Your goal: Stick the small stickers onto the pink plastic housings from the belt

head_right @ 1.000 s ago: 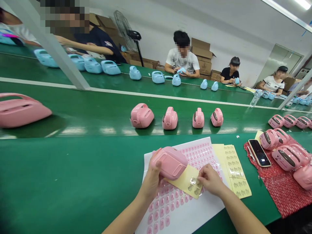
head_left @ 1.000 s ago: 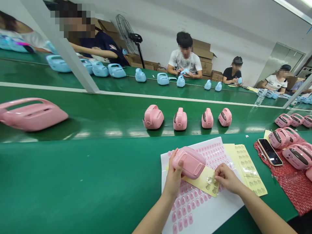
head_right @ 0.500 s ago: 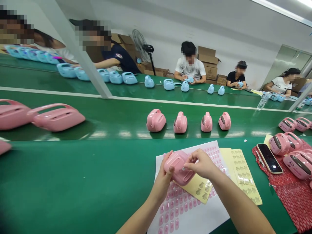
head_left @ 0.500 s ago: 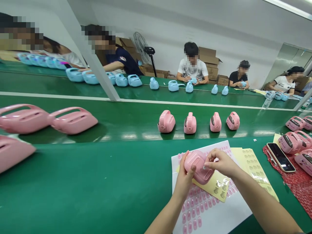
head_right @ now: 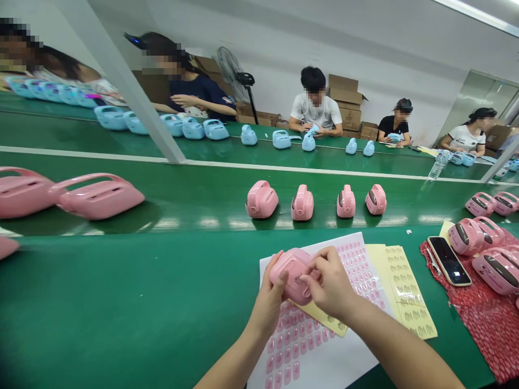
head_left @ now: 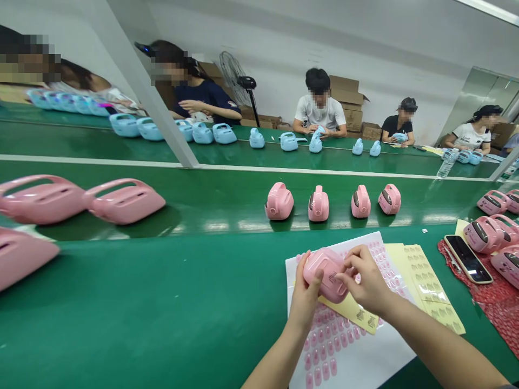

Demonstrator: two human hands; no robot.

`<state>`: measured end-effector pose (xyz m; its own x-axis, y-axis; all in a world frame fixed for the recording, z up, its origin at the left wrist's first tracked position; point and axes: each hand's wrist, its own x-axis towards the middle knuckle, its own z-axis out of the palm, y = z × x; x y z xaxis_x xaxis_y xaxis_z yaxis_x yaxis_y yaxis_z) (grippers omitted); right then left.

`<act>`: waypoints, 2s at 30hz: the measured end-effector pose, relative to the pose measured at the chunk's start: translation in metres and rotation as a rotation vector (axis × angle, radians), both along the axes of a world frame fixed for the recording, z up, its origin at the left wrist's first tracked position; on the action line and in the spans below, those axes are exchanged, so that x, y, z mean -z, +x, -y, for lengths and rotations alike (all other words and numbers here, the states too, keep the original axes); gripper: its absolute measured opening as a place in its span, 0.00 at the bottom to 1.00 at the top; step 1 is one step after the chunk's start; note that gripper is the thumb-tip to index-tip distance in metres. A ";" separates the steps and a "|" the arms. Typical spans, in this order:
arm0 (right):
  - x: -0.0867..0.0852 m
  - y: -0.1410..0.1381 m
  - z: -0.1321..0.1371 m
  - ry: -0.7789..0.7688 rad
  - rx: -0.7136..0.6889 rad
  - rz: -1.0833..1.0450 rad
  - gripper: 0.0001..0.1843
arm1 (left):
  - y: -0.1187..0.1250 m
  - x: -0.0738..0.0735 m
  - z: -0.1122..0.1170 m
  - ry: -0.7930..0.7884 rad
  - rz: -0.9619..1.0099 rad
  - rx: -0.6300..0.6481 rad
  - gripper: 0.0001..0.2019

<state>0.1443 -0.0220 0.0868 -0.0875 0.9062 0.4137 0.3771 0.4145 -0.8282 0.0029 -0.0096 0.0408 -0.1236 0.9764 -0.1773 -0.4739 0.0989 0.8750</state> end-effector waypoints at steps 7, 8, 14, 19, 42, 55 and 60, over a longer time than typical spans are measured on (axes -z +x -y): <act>0.043 0.039 0.010 -0.456 0.127 0.248 0.05 | -0.015 -0.015 -0.015 0.001 0.278 -0.063 0.25; 0.050 0.041 0.013 -0.479 0.150 0.326 0.06 | -0.019 -0.018 -0.016 0.020 0.319 -0.060 0.24; 0.040 0.043 0.006 -0.447 -0.014 0.762 0.11 | -0.044 -0.022 -0.022 0.232 0.485 -0.055 0.34; 0.027 -0.009 -0.047 -0.116 -0.122 0.531 0.19 | -0.058 -0.012 -0.030 0.281 0.559 -0.093 0.38; 0.002 -0.101 -0.029 -0.217 0.004 -0.674 0.14 | -0.040 0.007 -0.018 0.186 0.756 -0.049 0.32; 0.019 -0.094 -0.034 0.540 0.234 0.006 0.07 | -0.040 0.014 -0.019 0.292 1.042 0.219 0.25; 0.024 -0.091 -0.035 0.650 0.286 0.191 0.11 | -0.042 0.017 -0.019 0.311 1.037 0.275 0.26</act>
